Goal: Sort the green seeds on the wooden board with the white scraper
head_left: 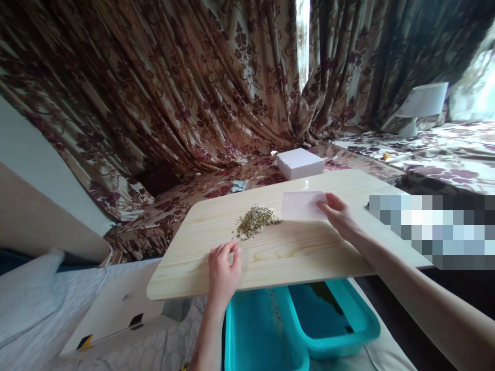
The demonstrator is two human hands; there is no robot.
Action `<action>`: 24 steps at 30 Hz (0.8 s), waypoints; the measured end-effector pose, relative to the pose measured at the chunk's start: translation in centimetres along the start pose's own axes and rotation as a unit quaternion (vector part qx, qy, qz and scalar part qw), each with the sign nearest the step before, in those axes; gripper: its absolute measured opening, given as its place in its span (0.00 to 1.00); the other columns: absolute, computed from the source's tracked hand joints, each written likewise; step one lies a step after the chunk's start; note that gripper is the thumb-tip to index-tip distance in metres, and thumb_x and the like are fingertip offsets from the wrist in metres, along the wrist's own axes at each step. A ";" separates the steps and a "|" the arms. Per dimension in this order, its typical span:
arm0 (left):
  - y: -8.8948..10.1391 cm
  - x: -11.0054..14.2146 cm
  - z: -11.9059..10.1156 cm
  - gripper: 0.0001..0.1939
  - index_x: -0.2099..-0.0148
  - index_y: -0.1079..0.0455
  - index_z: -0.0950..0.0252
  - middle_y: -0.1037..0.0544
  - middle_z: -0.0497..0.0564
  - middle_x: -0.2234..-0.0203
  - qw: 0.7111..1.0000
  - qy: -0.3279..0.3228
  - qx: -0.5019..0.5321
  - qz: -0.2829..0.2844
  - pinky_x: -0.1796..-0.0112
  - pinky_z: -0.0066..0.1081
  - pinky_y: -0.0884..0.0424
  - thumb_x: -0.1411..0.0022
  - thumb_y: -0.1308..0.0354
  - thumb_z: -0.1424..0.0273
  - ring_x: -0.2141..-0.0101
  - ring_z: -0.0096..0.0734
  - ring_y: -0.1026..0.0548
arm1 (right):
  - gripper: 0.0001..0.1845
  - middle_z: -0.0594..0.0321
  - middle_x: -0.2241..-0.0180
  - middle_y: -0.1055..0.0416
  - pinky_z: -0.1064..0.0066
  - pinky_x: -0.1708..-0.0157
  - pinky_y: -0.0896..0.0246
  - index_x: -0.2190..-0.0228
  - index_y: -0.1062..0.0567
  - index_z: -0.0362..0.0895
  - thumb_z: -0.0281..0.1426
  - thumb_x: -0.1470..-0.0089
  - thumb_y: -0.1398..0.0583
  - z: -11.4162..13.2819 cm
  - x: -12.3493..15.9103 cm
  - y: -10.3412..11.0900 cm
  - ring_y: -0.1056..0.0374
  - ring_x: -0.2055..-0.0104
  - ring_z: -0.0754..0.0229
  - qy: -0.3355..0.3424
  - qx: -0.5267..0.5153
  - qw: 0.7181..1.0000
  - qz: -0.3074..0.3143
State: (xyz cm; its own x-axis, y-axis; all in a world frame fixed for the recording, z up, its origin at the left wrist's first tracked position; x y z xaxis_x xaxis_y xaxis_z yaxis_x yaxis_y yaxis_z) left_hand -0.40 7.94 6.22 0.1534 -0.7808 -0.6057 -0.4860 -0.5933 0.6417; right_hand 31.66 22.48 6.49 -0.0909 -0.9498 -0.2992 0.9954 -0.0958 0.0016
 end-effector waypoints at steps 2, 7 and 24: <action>0.0 0.0 0.0 0.10 0.60 0.29 0.62 0.23 0.53 0.65 1.000 0.000 -0.001 -0.001 0.54 0.41 0.35 0.39 0.50 0.67 0.62 0.37 0.27 | 0.13 0.60 0.64 0.26 0.64 0.59 0.36 0.65 0.31 0.47 0.37 0.56 0.40 -0.1 0.0 -0.1 0.31 0.61 0.55 -0.001 0.009 1.000 0.005; 0.1 -0.1 -0.1 0.11 0.60 0.29 0.62 0.23 0.53 0.66 1.000 0.001 -0.003 -0.004 0.54 0.41 0.34 0.39 0.50 0.66 0.62 0.38 0.26 | 0.16 0.60 0.65 0.26 0.63 0.58 0.36 0.64 0.30 0.47 0.40 0.56 0.39 -0.3 0.1 -0.6 0.31 0.59 0.53 -0.004 0.014 0.999 0.032; 0.0 -0.1 0.0 0.10 0.60 0.29 0.62 0.22 0.53 0.65 1.000 0.002 -0.004 0.000 0.53 0.41 0.35 0.39 0.50 0.66 0.62 0.37 0.26 | 0.15 0.60 0.65 0.26 0.64 0.59 0.36 0.65 0.31 0.47 0.40 0.55 0.39 0.8 0.8 -1.8 0.31 0.61 0.55 0.002 -0.007 0.999 0.042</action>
State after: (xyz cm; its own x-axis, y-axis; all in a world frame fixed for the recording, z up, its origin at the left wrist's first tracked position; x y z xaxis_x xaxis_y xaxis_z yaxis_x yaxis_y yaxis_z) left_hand -0.45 8.00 6.28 0.1565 -0.7820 -0.6033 -0.4794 -0.5942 0.6458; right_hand 29.79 21.71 6.98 -0.0075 -0.9533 -0.3021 0.9998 -0.0119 0.0127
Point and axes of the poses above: each hand's wrist, its own x-axis away from the middle knuckle, its own y-axis out of the back of the hand, z = x × y, the point moved 10 cm from there along -x, towards the middle knuckle
